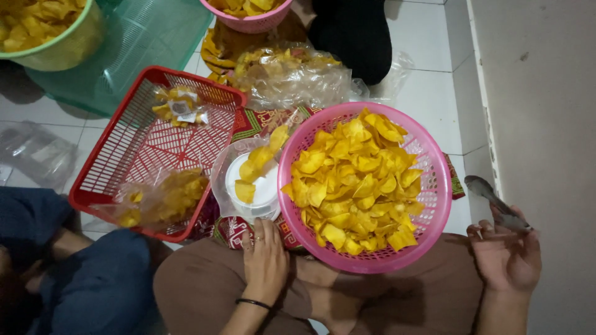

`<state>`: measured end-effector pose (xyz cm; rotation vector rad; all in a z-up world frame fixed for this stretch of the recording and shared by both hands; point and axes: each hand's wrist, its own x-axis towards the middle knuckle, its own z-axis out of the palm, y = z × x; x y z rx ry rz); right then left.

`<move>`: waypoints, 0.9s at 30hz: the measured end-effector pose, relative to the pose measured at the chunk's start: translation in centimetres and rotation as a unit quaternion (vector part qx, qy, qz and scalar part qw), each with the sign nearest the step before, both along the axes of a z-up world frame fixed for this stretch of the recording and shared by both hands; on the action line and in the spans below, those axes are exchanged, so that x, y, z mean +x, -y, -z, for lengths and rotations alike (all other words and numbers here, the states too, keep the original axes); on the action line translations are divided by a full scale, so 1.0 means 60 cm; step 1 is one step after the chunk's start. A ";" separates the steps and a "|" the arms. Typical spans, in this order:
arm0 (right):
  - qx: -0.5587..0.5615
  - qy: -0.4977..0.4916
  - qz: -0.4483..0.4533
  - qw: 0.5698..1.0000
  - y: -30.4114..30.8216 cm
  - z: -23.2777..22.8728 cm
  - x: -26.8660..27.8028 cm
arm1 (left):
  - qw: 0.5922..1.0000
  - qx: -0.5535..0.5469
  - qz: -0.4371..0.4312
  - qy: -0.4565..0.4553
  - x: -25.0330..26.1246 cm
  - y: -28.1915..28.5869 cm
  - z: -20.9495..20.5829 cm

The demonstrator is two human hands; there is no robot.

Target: Manually bagging chips from a large basket into individual plastic bags using tongs.

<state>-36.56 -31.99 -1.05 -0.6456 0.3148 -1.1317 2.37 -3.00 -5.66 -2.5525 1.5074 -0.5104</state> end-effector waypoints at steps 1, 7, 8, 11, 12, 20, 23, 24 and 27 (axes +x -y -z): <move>-0.005 -0.012 0.002 1.000 -0.001 -0.001 -0.001 | 1.000 -0.006 -0.001 -0.013 -0.005 -0.003 0.009; 0.022 -0.036 0.023 0.999 -0.005 -0.008 0.003 | 0.993 -0.040 -0.019 -0.106 -0.018 -0.014 0.018; 0.025 -0.029 0.018 0.999 -0.005 -0.007 0.002 | 0.992 -0.040 -0.031 -0.115 -0.018 -0.014 0.015; 0.011 -0.018 0.009 1.000 -0.006 -0.004 0.001 | 0.993 -0.040 -0.044 -0.105 -0.020 -0.012 0.021; 0.011 -0.019 0.008 1.000 -0.007 -0.008 0.004 | 0.993 -0.040 -0.044 -0.106 -0.022 -0.011 0.021; -0.001 -0.045 0.013 0.999 -0.005 -0.009 0.003 | 0.991 -0.057 -0.058 -0.105 -0.032 -0.001 0.006; 0.002 -0.045 0.007 0.999 -0.003 -0.011 0.003 | 0.989 -0.076 -0.054 -0.117 -0.029 -0.002 -0.010; 0.002 -0.045 0.006 0.999 -0.003 -0.010 0.002 | 0.989 -0.076 -0.054 -0.118 -0.027 -0.002 -0.011; 0.012 -0.051 0.015 0.999 -0.002 -0.010 0.002 | 0.984 -0.089 -0.052 -0.143 -0.021 0.001 -0.020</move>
